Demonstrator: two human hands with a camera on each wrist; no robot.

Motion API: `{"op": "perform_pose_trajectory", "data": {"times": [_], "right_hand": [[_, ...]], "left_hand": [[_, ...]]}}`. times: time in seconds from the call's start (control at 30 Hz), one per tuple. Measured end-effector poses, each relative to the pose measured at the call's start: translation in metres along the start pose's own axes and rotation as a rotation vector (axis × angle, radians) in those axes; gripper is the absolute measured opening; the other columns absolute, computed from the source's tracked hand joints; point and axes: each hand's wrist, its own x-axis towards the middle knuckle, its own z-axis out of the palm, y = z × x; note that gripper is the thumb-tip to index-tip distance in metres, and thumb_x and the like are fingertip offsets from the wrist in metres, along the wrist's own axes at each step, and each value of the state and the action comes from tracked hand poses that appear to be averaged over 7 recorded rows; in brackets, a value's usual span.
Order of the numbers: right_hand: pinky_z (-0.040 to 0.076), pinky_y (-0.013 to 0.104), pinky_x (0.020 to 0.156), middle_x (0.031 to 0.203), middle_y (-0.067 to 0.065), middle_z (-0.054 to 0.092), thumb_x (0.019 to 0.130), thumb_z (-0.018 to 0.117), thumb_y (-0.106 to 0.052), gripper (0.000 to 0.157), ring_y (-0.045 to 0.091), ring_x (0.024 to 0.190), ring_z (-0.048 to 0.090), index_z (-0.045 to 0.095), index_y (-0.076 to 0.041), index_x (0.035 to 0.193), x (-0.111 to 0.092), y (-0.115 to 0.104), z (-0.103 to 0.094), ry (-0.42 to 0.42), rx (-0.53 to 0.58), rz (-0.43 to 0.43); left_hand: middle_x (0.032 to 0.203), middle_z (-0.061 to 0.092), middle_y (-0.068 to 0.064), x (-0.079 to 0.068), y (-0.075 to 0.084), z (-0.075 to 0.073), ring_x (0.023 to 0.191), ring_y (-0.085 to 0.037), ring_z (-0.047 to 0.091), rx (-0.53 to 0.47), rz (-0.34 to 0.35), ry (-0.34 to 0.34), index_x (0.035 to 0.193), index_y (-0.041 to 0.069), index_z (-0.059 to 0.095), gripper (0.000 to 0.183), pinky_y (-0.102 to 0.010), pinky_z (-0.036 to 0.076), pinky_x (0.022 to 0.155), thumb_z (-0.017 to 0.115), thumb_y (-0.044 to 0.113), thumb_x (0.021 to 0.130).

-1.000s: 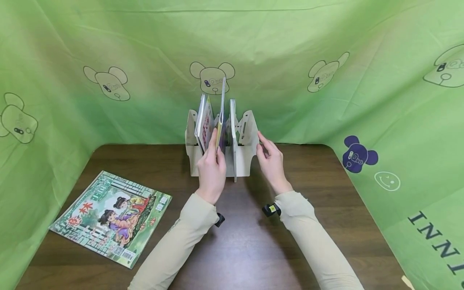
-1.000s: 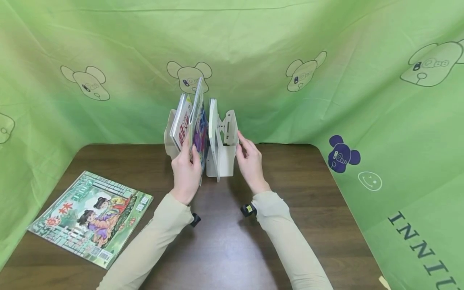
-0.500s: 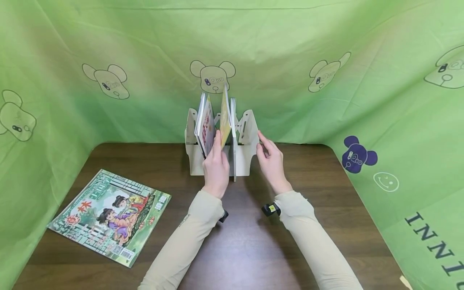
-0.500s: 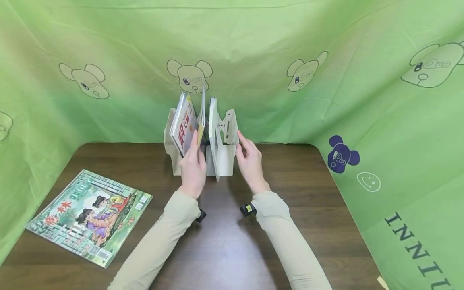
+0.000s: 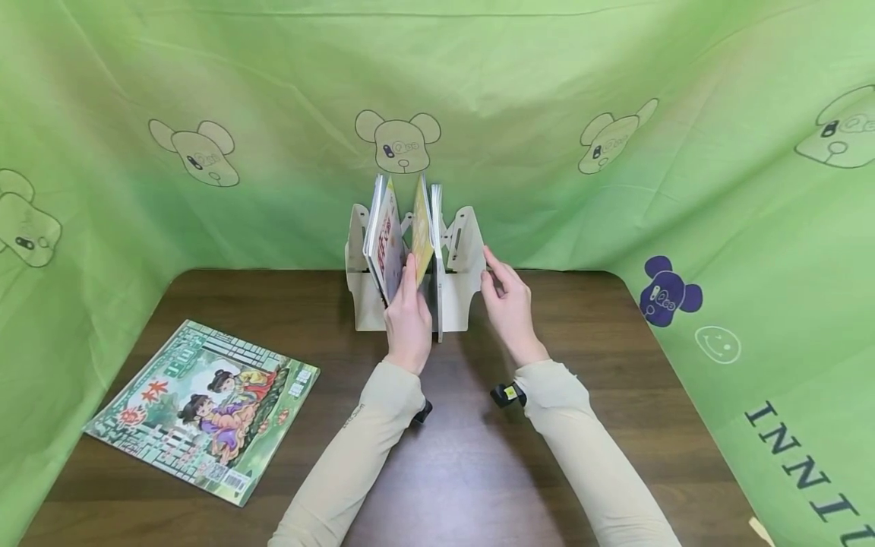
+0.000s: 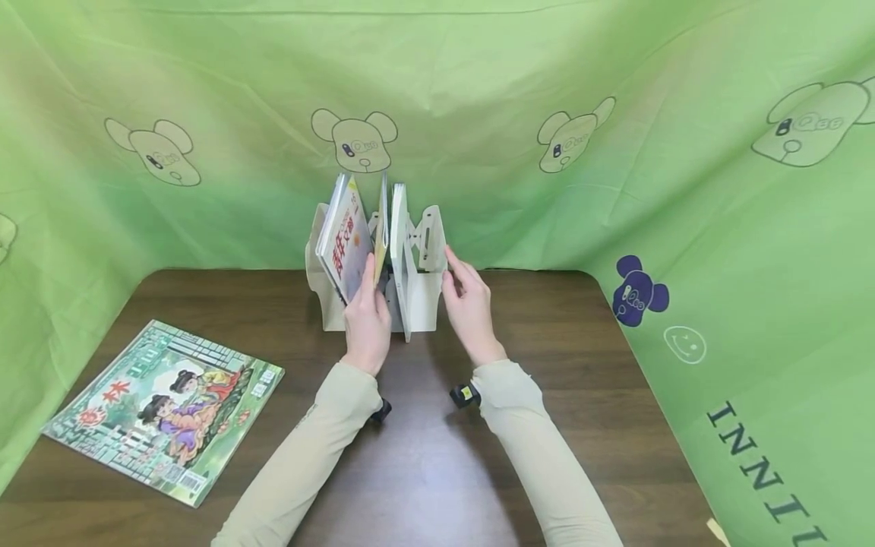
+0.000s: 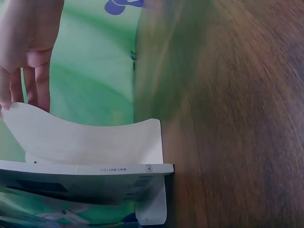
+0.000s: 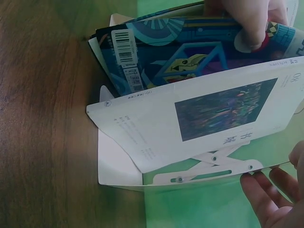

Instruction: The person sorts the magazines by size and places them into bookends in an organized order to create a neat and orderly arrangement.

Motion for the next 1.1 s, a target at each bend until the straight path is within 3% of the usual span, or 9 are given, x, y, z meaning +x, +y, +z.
{"op": "perform_pose_trajectory", "data": {"times": [0.27,0.5,0.67,0.87,1.0,1.1], "right_hand": [[0.051,0.006,0.087,0.125,0.037,0.064,0.098,0.057,0.015,0.041,0.043,0.105,0.063,0.059,0.011,0.139,0.0,0.0,0.002,0.009,-0.011,-0.019],[0.049,0.005,0.088,0.128,0.036,0.063,0.099,0.056,0.013,0.041,0.043,0.109,0.062,0.058,0.01,0.14,0.0,-0.001,0.001,0.015,-0.001,0.008],[0.049,0.005,0.088,0.126,0.036,0.064,0.099,0.056,0.013,0.04,0.038,0.105,0.062,0.058,0.01,0.14,0.001,0.0,0.001,0.015,-0.016,0.0],[0.049,0.005,0.09,0.125,0.035,0.065,0.099,0.057,0.014,0.04,0.042,0.105,0.063,0.059,0.01,0.139,0.001,0.002,0.001,0.024,-0.017,-0.021],[0.048,0.004,0.09,0.127,0.036,0.064,0.099,0.057,0.013,0.04,0.047,0.109,0.063,0.059,0.01,0.139,0.001,0.002,0.001,0.018,-0.017,-0.02],[0.048,0.004,0.089,0.128,0.036,0.064,0.099,0.057,0.013,0.04,0.047,0.11,0.063,0.059,0.01,0.139,0.002,0.002,0.001,0.016,-0.019,-0.016]], "left_hand": [[0.137,0.064,-0.026,-0.003,0.002,0.001,0.114,-0.043,0.069,-0.029,-0.049,-0.033,0.155,0.003,0.046,0.058,-0.051,0.061,0.087,0.057,-0.009,0.1],[0.139,0.062,-0.025,-0.002,0.004,0.0,0.12,-0.041,0.066,-0.042,-0.07,-0.05,0.155,0.004,0.046,0.055,-0.05,0.06,0.092,0.055,-0.007,0.102],[0.142,0.06,-0.024,0.0,0.007,-0.003,0.124,-0.039,0.064,-0.055,-0.092,-0.081,0.154,0.0,0.045,0.051,-0.05,0.058,0.098,0.052,0.0,0.104],[0.144,0.058,-0.026,0.001,0.011,-0.006,0.125,-0.04,0.063,-0.047,-0.101,-0.111,0.154,-0.008,0.042,0.055,-0.051,0.055,0.101,0.05,0.002,0.101],[0.142,0.059,-0.028,0.001,0.013,-0.012,0.122,-0.043,0.064,-0.011,-0.095,-0.128,0.153,-0.01,0.04,0.056,-0.052,0.056,0.099,0.052,0.005,0.101],[0.142,0.058,-0.028,0.0,0.014,-0.018,0.122,-0.042,0.064,0.013,-0.047,-0.142,0.153,-0.011,0.041,0.056,-0.052,0.057,0.098,0.055,0.006,0.101]]}}
